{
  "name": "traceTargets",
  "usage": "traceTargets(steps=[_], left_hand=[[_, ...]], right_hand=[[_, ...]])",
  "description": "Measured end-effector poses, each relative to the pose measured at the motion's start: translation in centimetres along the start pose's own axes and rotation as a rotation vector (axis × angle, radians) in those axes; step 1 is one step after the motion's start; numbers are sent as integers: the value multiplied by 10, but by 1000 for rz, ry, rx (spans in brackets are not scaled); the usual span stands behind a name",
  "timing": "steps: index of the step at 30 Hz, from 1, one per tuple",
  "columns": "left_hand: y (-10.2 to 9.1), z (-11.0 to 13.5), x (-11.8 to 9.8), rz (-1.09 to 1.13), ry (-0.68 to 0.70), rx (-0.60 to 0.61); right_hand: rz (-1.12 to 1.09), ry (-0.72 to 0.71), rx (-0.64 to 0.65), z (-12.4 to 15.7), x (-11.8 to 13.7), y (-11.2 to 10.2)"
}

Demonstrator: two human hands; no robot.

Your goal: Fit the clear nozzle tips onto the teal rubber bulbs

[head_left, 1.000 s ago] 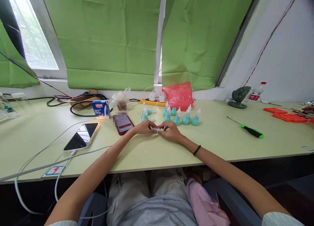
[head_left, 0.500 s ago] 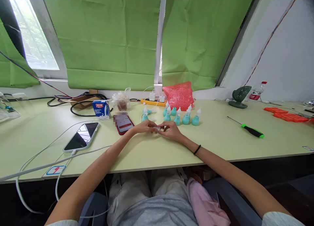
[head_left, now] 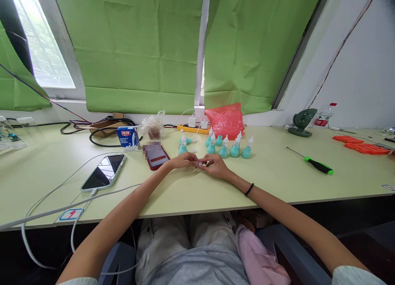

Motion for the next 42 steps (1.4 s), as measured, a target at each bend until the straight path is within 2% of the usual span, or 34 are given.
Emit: traceTargets(steps=[9, 22, 29, 36, 39, 42], left_hand=[[-5, 4, 5, 46, -27, -67], [-4, 3, 11, 107, -46, -105], [-12, 5, 17, 134, -62, -235], [-16, 6, 24, 168, -80, -293], [-18, 6, 26, 160, -89, -313], [-21, 8, 28, 122, -106, -348]], right_hand=[[-10, 56, -36, -4, -9, -5], [10, 30, -22, -2, -6, -1], [34, 25, -51, -4, -4, -5], [82, 13, -103, -6, -5, -9], [98, -18, -125, -4, 0, -14], [155, -86, -217, -6, 13, -33]])
Point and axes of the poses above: each hand's wrist, its own z-axis away from the middle knuckle, its own y-axis out of the palm, x = y × z, the point moved 10 cm from there along -z, towards the middle knuckle, and after that the axes turned 10 degrees about y, right-handed, at the moved point
